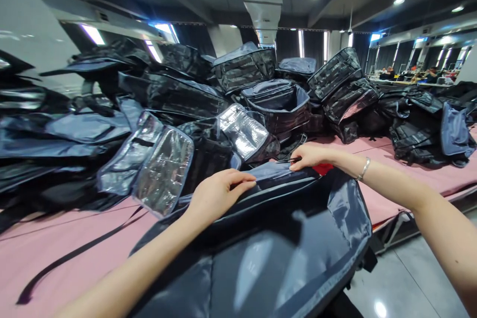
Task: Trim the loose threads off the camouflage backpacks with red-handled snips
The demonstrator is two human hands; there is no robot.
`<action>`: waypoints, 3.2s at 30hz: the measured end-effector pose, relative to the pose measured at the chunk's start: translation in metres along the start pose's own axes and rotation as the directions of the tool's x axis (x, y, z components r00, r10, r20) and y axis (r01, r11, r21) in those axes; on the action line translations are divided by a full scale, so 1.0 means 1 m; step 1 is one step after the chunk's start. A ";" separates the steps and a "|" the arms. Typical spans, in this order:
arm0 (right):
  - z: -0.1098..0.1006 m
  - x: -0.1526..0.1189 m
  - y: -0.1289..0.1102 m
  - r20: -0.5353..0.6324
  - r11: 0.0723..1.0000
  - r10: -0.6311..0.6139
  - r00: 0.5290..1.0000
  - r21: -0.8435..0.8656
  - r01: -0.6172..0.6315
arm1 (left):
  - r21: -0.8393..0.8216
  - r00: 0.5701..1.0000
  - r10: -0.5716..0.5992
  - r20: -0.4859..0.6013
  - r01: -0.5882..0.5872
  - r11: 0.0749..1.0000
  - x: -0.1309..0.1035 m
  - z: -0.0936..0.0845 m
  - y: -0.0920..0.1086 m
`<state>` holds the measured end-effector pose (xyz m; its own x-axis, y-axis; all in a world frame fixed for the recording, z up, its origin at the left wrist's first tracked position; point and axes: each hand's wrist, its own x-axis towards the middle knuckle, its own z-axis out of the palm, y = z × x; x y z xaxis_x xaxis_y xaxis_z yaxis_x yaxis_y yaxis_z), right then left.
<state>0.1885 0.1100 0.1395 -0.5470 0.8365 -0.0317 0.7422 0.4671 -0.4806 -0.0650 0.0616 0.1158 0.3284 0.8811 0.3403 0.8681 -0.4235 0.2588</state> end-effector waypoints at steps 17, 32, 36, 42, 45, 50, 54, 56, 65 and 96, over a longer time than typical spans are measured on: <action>0.034 0.021 -0.031 -0.013 0.991 -0.067 0.998 0.115 0.068 | -0.330 0.955 -0.133 0.264 0.219 0.918 -0.004 -0.004 -0.003; 0.045 -0.013 -0.023 -0.272 0.508 -0.792 0.547 -0.790 0.343 | -0.368 0.941 -0.118 0.318 0.238 0.899 0.001 -0.008 0.000; 0.045 -0.012 -0.022 -0.268 0.440 -0.845 0.462 -0.840 0.317 | -0.370 0.938 -0.116 0.326 0.239 0.898 0.000 -0.007 -0.001; 0.044 -0.018 -0.025 -0.219 0.348 -0.893 0.393 -0.889 0.297 | -0.361 0.943 -0.119 0.310 0.232 0.903 -0.001 -0.003 -0.004; 0.043 -0.021 -0.027 -0.187 0.312 -0.903 0.387 -0.904 0.293 | -0.366 0.946 -0.125 0.299 0.235 0.900 -0.001 -0.004 -0.003; 0.040 -0.021 -0.027 -0.140 0.309 -0.885 0.443 -0.889 0.337 | -0.354 0.943 -0.129 0.306 0.239 0.904 -0.002 -0.006 0.000; 0.035 -0.019 -0.027 -0.121 0.383 -0.808 0.577 -0.851 0.358 | -0.369 0.941 -0.123 0.315 0.241 0.898 -0.004 -0.006 0.000; 0.030 -0.018 -0.027 -0.103 0.430 -0.763 0.638 -0.817 0.383 | -0.377 0.940 -0.114 0.322 0.238 0.895 -0.004 -0.006 0.001; 0.021 0.003 -0.028 0.015 0.595 -0.731 0.683 -0.475 0.648 | -0.364 0.941 -0.094 0.324 0.216 0.906 -0.009 -0.007 0.003; 0.019 -0.019 0.000 -0.100 0.497 -0.781 0.616 -0.697 0.517 | 0.291 0.877 0.424 -0.226 -0.355 0.888 -0.038 0.019 0.019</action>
<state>0.1919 0.0884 0.1233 -0.8781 0.1791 0.4437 0.3560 0.8641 0.3557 -0.0545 0.0238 0.0907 0.5722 0.5453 0.6126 0.7630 -0.6279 -0.1538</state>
